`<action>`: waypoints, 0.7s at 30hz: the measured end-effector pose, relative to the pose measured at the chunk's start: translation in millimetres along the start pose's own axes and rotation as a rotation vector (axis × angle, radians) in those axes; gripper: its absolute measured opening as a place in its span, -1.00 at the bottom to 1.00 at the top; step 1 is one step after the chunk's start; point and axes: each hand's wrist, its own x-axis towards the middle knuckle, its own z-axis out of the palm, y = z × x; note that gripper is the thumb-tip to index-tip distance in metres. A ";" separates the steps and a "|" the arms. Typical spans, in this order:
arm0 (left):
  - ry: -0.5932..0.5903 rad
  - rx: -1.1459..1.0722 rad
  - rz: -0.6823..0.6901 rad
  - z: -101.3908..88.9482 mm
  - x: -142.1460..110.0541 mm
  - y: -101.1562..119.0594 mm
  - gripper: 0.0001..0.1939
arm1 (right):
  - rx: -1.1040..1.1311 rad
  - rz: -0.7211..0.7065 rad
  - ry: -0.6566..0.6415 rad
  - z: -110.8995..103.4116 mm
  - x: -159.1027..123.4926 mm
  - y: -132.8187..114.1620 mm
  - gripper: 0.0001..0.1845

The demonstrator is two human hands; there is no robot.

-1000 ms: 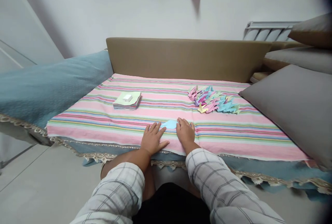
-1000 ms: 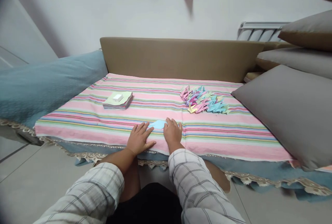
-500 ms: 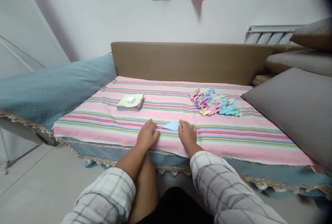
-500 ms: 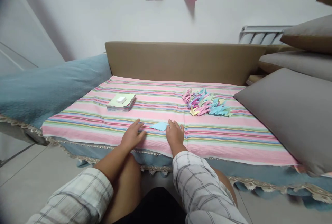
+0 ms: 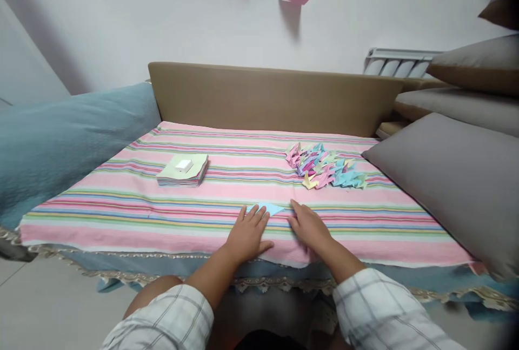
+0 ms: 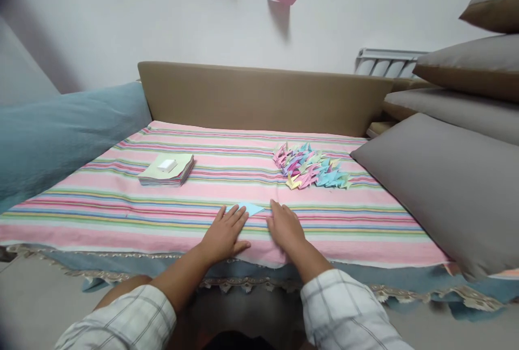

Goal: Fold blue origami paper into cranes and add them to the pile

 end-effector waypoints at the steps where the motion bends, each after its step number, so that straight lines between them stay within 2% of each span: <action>1: 0.003 -0.016 0.017 -2.9 1.2 -2.1 -0.26 | 0.006 -0.034 0.026 -3.0 -2.9 5.1 -0.52; 5: 0.018 -0.132 0.003 -13.1 5.9 -6.7 -0.31 | 0.125 -0.272 0.117 -2.5 -6.0 11.6 -0.70; 10: 0.085 -0.268 -0.109 -17.9 11.5 -11.0 -0.53 | 0.154 -0.488 0.149 6.3 12.1 -1.1 -0.74; 15: 0.131 -0.361 -0.132 -19.8 17.0 -22.4 -0.62 | 0.136 -0.484 0.079 13.4 29.5 -4.6 -0.76; 21: 0.202 -0.412 -0.165 -16.7 17.6 -37.2 -0.73 | 0.183 -0.496 0.020 19.5 36.1 1.3 -0.80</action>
